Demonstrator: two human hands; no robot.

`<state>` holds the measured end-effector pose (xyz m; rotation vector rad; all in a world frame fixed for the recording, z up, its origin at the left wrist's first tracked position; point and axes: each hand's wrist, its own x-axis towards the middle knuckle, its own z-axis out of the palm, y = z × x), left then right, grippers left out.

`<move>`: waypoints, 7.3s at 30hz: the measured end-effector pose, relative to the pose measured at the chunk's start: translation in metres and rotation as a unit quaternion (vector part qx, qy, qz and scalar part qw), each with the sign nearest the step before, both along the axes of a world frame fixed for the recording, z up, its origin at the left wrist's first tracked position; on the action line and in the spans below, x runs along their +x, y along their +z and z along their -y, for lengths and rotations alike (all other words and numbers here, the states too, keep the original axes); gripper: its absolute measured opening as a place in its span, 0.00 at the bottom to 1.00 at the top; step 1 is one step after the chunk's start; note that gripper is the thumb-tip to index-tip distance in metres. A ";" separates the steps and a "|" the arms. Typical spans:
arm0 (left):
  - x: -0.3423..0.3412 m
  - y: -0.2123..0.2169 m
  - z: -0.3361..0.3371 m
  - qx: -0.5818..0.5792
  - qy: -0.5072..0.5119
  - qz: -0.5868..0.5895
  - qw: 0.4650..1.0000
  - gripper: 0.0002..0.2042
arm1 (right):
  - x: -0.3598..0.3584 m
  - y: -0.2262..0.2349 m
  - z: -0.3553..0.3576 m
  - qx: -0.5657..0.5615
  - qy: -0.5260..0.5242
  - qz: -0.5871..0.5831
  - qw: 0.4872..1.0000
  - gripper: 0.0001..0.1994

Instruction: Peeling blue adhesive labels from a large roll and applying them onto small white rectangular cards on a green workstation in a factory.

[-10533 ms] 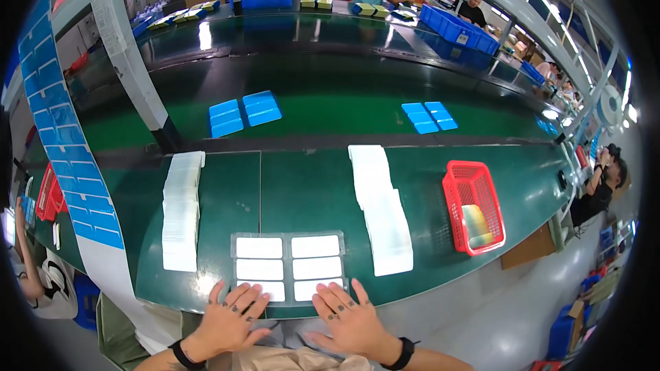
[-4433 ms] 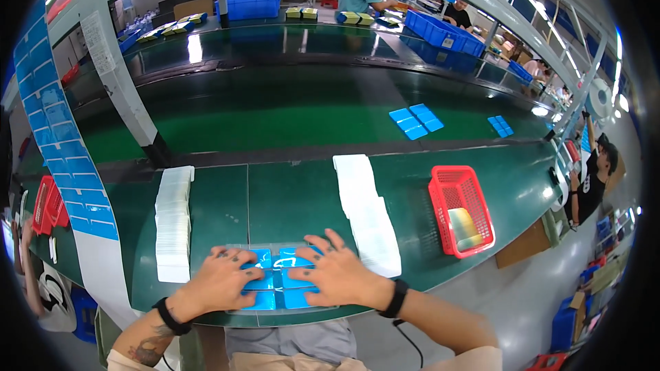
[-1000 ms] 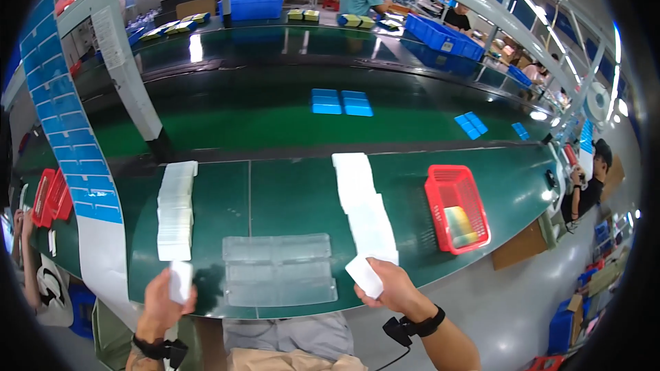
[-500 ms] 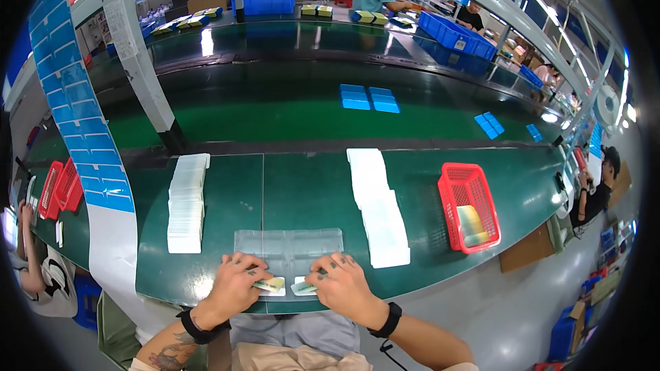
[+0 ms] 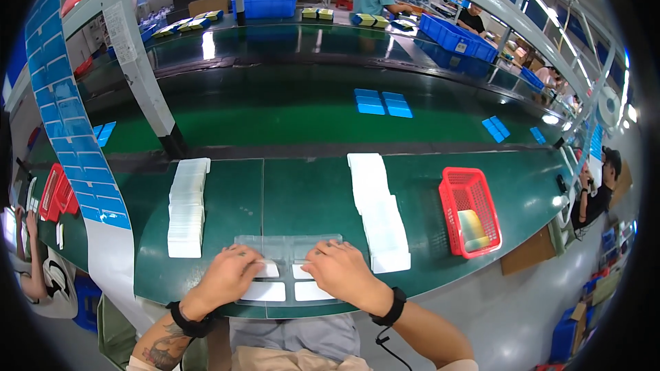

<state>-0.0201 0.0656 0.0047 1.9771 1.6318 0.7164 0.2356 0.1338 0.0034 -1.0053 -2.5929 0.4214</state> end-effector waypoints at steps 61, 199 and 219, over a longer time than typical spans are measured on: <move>-0.006 0.005 0.003 0.059 -0.109 -0.283 0.951 0.24 | 0.017 -0.005 0.019 0.000 0.010 0.088 0.996 0.32; -0.055 -0.005 -0.010 -0.015 0.016 0.018 1.000 0.08 | 0.013 0.016 0.046 -0.439 -0.262 -0.501 0.698 0.16; -0.038 -0.002 0.051 -0.039 -0.030 0.018 0.999 0.06 | 0.037 0.008 0.038 -0.363 -0.217 -0.381 0.822 0.15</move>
